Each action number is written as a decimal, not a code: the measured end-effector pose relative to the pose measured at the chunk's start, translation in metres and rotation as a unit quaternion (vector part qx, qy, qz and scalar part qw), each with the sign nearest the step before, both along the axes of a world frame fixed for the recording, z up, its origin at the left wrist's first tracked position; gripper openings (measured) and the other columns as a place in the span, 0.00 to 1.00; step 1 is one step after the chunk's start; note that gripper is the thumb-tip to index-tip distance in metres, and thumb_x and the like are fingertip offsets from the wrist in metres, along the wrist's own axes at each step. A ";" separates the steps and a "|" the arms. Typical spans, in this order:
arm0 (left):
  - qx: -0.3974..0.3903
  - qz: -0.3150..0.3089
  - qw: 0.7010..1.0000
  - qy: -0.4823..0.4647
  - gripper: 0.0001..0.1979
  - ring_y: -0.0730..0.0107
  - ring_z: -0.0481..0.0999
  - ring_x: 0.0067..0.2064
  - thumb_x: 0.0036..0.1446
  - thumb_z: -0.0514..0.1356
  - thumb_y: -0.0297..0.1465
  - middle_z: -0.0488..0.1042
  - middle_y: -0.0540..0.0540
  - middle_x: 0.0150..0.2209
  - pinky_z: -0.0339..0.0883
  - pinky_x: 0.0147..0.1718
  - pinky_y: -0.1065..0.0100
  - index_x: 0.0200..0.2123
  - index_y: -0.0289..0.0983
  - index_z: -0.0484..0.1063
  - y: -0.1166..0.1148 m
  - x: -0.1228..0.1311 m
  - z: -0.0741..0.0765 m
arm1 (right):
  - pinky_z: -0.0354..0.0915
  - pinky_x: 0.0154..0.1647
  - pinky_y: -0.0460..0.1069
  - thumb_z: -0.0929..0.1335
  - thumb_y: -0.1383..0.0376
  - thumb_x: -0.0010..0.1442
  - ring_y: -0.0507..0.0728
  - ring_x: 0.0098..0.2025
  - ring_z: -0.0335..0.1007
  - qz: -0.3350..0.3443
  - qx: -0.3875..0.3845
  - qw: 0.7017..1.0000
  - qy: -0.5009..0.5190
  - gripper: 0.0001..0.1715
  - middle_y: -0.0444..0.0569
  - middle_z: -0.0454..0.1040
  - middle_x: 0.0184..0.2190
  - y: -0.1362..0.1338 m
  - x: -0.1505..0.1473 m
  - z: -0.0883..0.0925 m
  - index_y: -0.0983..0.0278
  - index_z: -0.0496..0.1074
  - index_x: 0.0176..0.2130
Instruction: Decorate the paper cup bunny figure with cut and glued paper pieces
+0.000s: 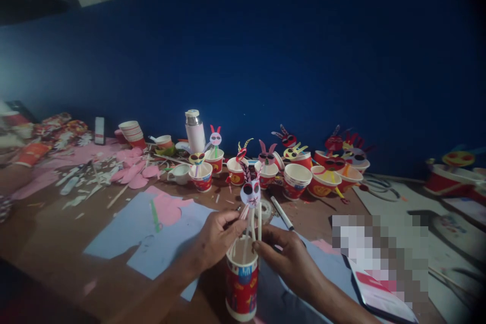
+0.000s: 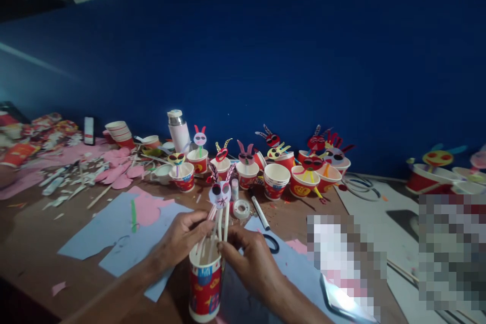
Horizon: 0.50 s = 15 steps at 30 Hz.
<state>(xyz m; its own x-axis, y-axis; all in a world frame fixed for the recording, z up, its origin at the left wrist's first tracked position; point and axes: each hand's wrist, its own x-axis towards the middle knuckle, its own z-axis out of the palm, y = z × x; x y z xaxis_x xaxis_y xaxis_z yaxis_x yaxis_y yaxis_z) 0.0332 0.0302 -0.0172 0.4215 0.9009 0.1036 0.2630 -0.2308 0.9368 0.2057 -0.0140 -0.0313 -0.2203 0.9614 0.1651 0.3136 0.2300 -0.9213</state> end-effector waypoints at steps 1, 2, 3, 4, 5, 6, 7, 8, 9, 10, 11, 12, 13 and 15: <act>-0.007 -0.003 1.000 -0.007 0.16 0.75 0.60 0.25 0.54 0.55 0.39 0.64 0.51 0.21 0.54 0.23 0.75 0.25 0.31 0.72 0.001 0.001 0.000 | 0.63 0.32 0.45 0.64 0.63 0.57 0.54 0.31 0.67 -0.003 0.004 1.000 -0.003 0.11 0.45 0.72 0.26 0.000 0.000 0.000 0.66 0.74 0.31; -0.018 -0.004 1.000 -0.017 0.16 0.76 0.60 0.25 0.54 0.56 0.39 0.64 0.51 0.21 0.54 0.23 0.75 0.26 0.31 0.72 0.002 0.003 0.000 | 0.63 0.32 0.45 0.64 0.63 0.57 0.54 0.31 0.67 -0.004 0.008 1.000 -0.005 0.12 0.46 0.72 0.26 0.000 0.000 0.000 0.66 0.74 0.31; -0.036 -0.009 0.999 -0.029 0.17 0.76 0.60 0.25 0.54 0.56 0.40 0.64 0.51 0.21 0.54 0.23 0.75 0.26 0.31 0.72 0.002 0.004 0.000 | 0.63 0.32 0.45 0.64 0.62 0.57 0.54 0.31 0.67 -0.003 0.010 1.000 -0.006 0.12 0.46 0.72 0.26 0.000 0.000 0.000 0.66 0.74 0.32; -0.059 -0.016 0.997 -0.045 0.17 0.75 0.61 0.25 0.54 0.55 0.40 0.65 0.50 0.22 0.55 0.24 0.75 0.28 0.31 0.73 0.003 0.006 0.001 | 0.63 0.32 0.45 0.63 0.62 0.57 0.54 0.30 0.67 -0.001 0.012 1.000 -0.007 0.13 0.46 0.72 0.25 0.000 0.001 0.000 0.66 0.74 0.32; -0.083 -0.026 0.994 -0.062 0.18 0.75 0.62 0.26 0.54 0.55 0.41 0.67 0.49 0.24 0.56 0.25 0.74 0.30 0.30 0.73 0.003 0.008 0.001 | 0.63 0.32 0.45 0.63 0.61 0.58 0.54 0.30 0.67 0.000 0.012 1.000 -0.007 0.13 0.46 0.72 0.25 0.000 0.001 0.000 0.66 0.74 0.32; -0.102 -0.037 0.991 -0.079 0.18 0.74 0.63 0.27 0.54 0.55 0.41 0.69 0.48 0.25 0.57 0.26 0.74 0.32 0.30 0.74 0.003 0.010 0.001 | 0.63 0.33 0.45 0.63 0.61 0.58 0.54 0.30 0.67 0.000 0.013 1.000 -0.008 0.14 0.46 0.72 0.25 0.001 0.001 0.000 0.67 0.74 0.33; -0.116 -0.047 0.988 -0.095 0.18 0.73 0.65 0.28 0.54 0.55 0.41 0.70 0.47 0.27 0.58 0.27 0.73 0.34 0.30 0.74 0.004 0.012 0.002 | 0.63 0.33 0.45 0.63 0.61 0.58 0.54 0.30 0.67 -0.001 0.015 1.000 -0.010 0.14 0.46 0.72 0.25 0.001 0.002 0.000 0.67 0.74 0.33; -0.124 -0.057 0.985 -0.107 0.19 0.71 0.66 0.30 0.54 0.56 0.41 0.71 0.46 0.28 0.60 0.30 0.72 0.36 0.30 0.74 0.004 0.014 0.003 | 0.63 0.33 0.45 0.63 0.61 0.58 0.54 0.30 0.67 -0.002 0.017 1.000 -0.012 0.14 0.46 0.72 0.25 0.001 0.002 0.000 0.67 0.74 0.32; -0.130 -0.063 0.983 -0.115 0.19 0.70 0.68 0.32 0.54 0.57 0.41 0.72 0.45 0.30 0.60 0.32 0.72 0.38 0.31 0.74 0.005 0.016 0.004 | 0.63 0.33 0.45 0.63 0.61 0.58 0.54 0.30 0.67 -0.004 0.019 1.000 -0.014 0.13 0.45 0.72 0.25 0.001 0.002 -0.001 0.66 0.74 0.32; -0.138 -0.068 0.981 -0.120 0.19 0.69 0.68 0.33 0.53 0.57 0.41 0.73 0.45 0.31 0.61 0.33 0.71 0.40 0.31 0.74 0.007 0.017 0.005 | 0.63 0.33 0.45 0.63 0.62 0.58 0.54 0.31 0.67 -0.004 0.022 1.000 -0.016 0.13 0.45 0.72 0.25 0.001 0.002 -0.001 0.66 0.74 0.33; -0.151 -0.073 0.978 -0.121 0.20 0.69 0.69 0.34 0.52 0.58 0.41 0.73 0.45 0.31 0.61 0.34 0.71 0.41 0.31 0.74 0.008 0.018 0.005 | 0.63 0.34 0.45 0.63 0.62 0.58 0.54 0.31 0.67 -0.005 0.025 1.000 -0.017 0.12 0.45 0.73 0.26 0.002 0.002 -0.002 0.66 0.73 0.33; -0.169 -0.079 0.975 -0.122 0.20 0.69 0.69 0.33 0.52 0.59 0.41 0.73 0.45 0.31 0.61 0.34 0.71 0.41 0.31 0.73 0.010 0.019 0.005 | 0.63 0.34 0.45 0.63 0.63 0.58 0.54 0.31 0.67 -0.006 0.028 0.999 -0.018 0.11 0.45 0.73 0.27 0.002 0.002 -0.003 0.66 0.73 0.32; -0.188 -0.085 0.971 -0.124 0.21 0.70 0.69 0.33 0.51 0.59 0.42 0.73 0.44 0.31 0.61 0.33 0.71 0.42 0.31 0.73 0.012 0.020 0.005 | 0.63 0.34 0.45 0.63 0.64 0.58 0.54 0.31 0.67 -0.007 0.030 0.999 -0.019 0.11 0.46 0.73 0.27 0.003 0.002 -0.003 0.66 0.73 0.32; -0.222 -0.094 0.962 -0.131 0.22 0.70 0.70 0.32 0.50 0.60 0.42 0.73 0.44 0.30 0.62 0.31 0.72 0.42 0.31 0.73 0.017 0.021 0.004 | 0.63 0.34 0.46 0.63 0.64 0.58 0.54 0.32 0.68 -0.008 0.031 0.999 -0.016 0.11 0.46 0.74 0.27 0.004 0.002 -0.004 0.66 0.73 0.32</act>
